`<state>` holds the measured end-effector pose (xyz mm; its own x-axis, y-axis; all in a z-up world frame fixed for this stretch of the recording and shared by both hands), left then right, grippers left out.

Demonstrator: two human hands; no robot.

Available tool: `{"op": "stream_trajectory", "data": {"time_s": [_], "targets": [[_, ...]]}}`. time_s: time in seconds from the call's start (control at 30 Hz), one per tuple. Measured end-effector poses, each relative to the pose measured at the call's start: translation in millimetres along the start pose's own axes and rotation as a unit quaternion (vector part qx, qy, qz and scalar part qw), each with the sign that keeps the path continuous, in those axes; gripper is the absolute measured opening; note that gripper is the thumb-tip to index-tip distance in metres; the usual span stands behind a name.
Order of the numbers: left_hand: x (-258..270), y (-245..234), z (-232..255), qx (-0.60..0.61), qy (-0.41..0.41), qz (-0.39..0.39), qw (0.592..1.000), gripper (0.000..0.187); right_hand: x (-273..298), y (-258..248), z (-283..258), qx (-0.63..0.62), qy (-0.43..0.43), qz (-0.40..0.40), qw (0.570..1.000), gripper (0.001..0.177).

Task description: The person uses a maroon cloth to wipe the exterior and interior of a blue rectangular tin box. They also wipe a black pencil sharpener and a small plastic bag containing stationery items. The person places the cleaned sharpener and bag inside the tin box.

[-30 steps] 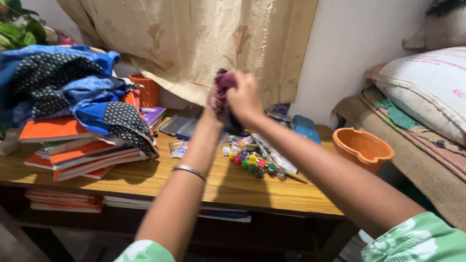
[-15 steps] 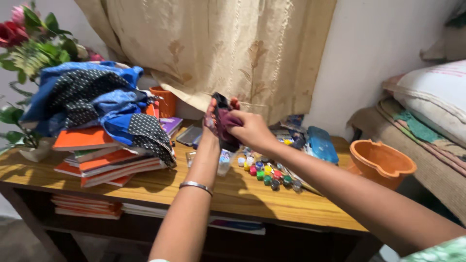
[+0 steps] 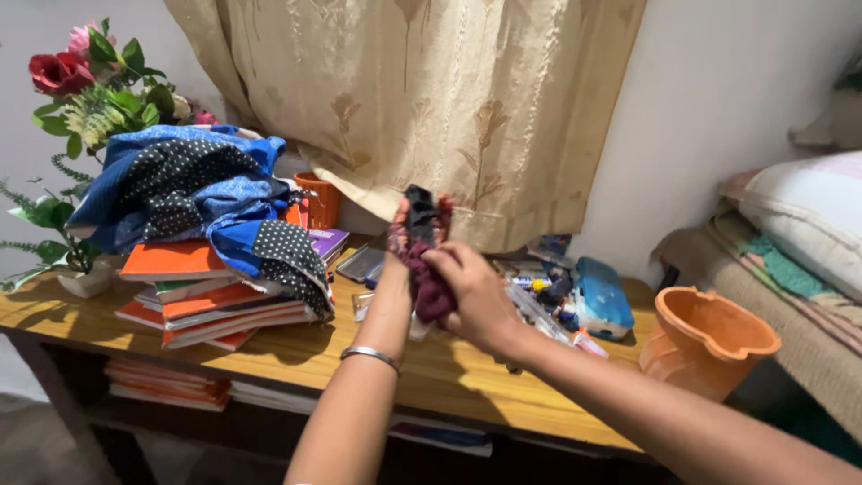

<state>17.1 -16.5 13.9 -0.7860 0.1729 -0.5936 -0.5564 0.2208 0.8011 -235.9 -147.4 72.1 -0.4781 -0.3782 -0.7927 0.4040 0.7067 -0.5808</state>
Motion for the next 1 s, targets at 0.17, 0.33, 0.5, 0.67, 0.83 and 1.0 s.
{"op": "stream_trajectory", "data": {"time_s": [0.17,0.33,0.5,0.67,0.83,1.0], "targets": [[38,36,-36,-0.141,-0.168,-0.121,0.968,0.105,-15,-11,20,0.068,-0.036,0.032,0.997,0.044],[43,29,-70,-0.131,-0.136,-0.036,0.981,0.105,-33,-14,36,0.112,0.074,-0.008,0.991,0.040],[28,-10,-60,-0.170,-0.141,-0.013,0.975,0.102,-68,-8,57,0.151,0.153,-0.227,0.950,0.044],[19,-6,-43,-0.268,-0.030,0.108,0.957,0.102,-79,-12,74,-0.156,0.255,-0.245,0.922,0.019],[35,24,-55,-0.152,-0.077,-0.047,0.984,0.098,-47,-9,45,0.169,0.066,-0.070,0.981,0.029],[57,24,-68,-0.217,0.003,0.094,0.972,0.043,-30,0,46,0.172,0.078,-0.174,0.967,0.050]]}}
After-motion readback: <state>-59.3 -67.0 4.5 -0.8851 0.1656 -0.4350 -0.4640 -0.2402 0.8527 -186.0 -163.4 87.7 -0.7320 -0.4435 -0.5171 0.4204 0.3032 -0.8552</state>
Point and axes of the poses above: each hand's wrist, its own x-axis away from the middle knuckle, its own y-axis out of the palm, z = x × y, the point moved 3 cm from there along -x, towards the middle knuckle, and after that the axes turned 12 degrees about y, right-handed, at the moved point
